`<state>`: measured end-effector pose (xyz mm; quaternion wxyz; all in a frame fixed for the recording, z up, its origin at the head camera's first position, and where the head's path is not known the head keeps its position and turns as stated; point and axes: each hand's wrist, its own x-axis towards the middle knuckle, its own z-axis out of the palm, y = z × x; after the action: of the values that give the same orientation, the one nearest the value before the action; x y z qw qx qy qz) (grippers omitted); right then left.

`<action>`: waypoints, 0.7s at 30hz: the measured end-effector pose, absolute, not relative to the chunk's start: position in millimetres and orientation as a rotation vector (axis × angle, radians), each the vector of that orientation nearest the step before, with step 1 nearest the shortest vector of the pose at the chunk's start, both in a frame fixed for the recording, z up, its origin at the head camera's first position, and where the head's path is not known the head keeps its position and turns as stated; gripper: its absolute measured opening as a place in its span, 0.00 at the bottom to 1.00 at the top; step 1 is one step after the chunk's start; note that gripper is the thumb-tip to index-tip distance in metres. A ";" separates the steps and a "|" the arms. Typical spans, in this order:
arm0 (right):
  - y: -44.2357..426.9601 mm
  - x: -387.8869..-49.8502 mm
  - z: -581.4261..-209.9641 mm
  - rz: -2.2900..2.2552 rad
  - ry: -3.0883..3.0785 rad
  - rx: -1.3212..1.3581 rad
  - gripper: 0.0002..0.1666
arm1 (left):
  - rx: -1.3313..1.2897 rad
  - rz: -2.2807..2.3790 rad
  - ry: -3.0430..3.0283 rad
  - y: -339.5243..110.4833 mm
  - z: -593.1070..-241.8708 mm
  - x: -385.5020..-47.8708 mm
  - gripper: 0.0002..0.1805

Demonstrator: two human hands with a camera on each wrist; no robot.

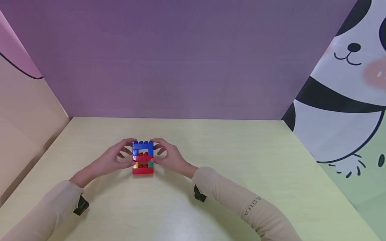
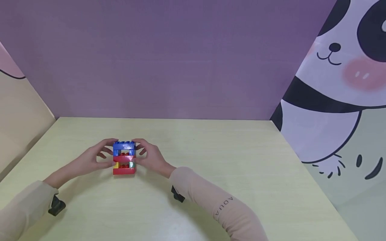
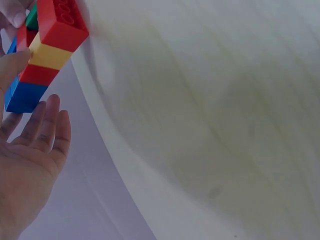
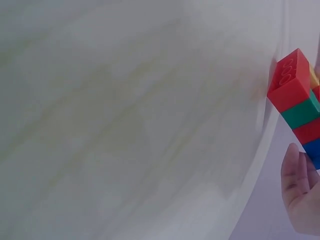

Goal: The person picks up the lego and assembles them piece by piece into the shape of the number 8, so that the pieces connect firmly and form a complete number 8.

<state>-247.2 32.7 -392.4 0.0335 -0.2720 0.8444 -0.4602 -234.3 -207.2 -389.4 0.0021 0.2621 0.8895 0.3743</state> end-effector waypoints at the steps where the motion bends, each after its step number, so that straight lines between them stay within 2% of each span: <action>1: 32.7 -247.8 -392.5 -1.415 2.596 -0.836 0.37 | 0.827 1.181 2.787 -206.7 -389.5 -233.9 0.43; 21: 29.9 -252.5 -392.9 -1.365 2.594 -0.709 0.34 | 0.700 1.208 2.745 -203.6 -391.2 -238.5 0.42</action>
<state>-252.5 29.9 -392.9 0.0630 -0.2346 0.8585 -0.4517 -238.5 -203.6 -391.2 0.0309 0.2270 0.8909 0.3921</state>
